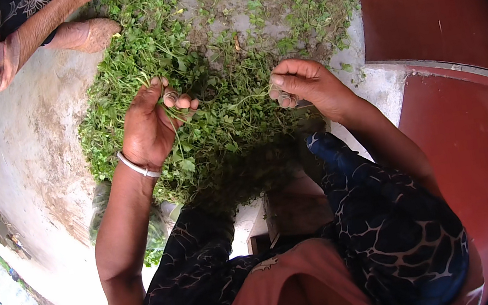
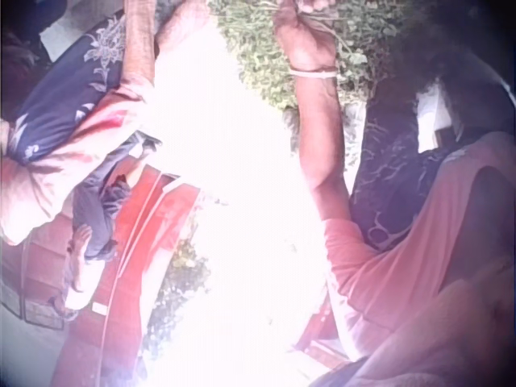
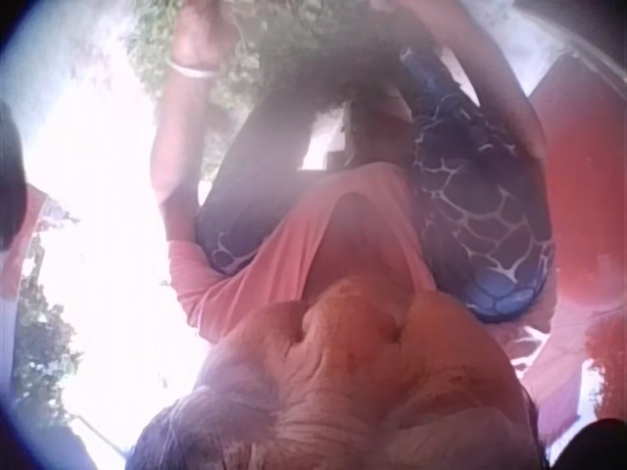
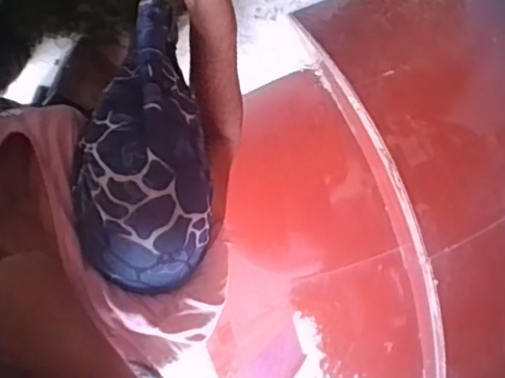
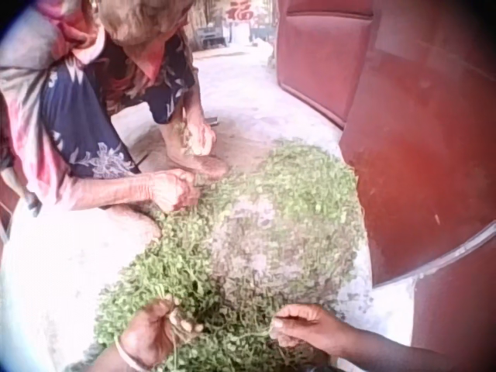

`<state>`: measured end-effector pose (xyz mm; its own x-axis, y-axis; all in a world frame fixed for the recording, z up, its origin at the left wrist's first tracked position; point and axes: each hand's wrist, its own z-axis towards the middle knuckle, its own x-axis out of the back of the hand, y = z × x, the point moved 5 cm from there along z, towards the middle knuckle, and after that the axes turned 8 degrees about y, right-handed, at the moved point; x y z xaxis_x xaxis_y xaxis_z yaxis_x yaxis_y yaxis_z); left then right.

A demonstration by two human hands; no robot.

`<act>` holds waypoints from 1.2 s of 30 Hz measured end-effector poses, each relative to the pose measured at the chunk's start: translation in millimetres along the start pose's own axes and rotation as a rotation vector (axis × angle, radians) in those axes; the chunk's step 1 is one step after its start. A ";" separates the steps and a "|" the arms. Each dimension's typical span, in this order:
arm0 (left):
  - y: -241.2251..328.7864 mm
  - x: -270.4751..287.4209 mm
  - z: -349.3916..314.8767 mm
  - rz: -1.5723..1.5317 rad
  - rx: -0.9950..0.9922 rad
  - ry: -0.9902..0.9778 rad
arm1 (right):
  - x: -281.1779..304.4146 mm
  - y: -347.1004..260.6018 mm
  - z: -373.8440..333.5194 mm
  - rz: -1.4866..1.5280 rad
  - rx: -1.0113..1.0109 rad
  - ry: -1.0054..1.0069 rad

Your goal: The person sits on the floor and sorts through a large pile of green herbs, picking up bunches and separating leaves from stems by hand. Another person works alongside, also sorting the herbs.

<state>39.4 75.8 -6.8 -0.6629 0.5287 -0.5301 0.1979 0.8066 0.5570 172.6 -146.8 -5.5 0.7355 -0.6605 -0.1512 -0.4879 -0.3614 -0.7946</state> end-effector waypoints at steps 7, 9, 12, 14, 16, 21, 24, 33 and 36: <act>-21.2 -20.9 1.2 0.040 0.071 -0.065 | 9.5 6.1 -2.0 0.034 -0.020 0.031; -25.6 -35.2 -6.7 0.234 0.060 0.009 | 5.5 6.5 -1.6 0.020 -0.018 0.021; -39.8 -61.0 -12.5 0.506 0.001 -0.043 | 0.1 1.6 -5.5 -0.026 -0.013 0.030; -49.6 -71.9 -15.1 0.606 0.000 -0.178 | -7.1 2.0 -7.0 -0.009 -0.012 0.021; -52.6 -82.5 -14.3 0.743 -0.253 -0.220 | -12.2 3.0 -8.1 -0.010 -0.002 0.007; -61.3 -85.9 -16.7 1.099 -0.385 -0.232 | -13.6 13.5 -11.1 0.059 -0.011 -0.005; -66.3 -80.8 -21.3 1.116 -0.382 -0.231 | -16.9 23.7 -11.1 0.066 -0.069 -0.032; -87.8 -49.1 -15.8 0.863 0.017 -0.158 | -7.7 34.2 -18.4 0.100 -0.062 -0.062; -83.8 -53.6 -16.2 0.790 -0.039 -0.147 | -6.6 34.8 -17.3 0.127 -0.096 -0.008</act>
<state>46.7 -24.4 -14.8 -0.2353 0.9708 -0.0467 0.5415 0.1709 0.8231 142.6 -166.4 -22.0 0.6685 -0.6997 -0.2521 -0.6199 -0.3369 -0.7087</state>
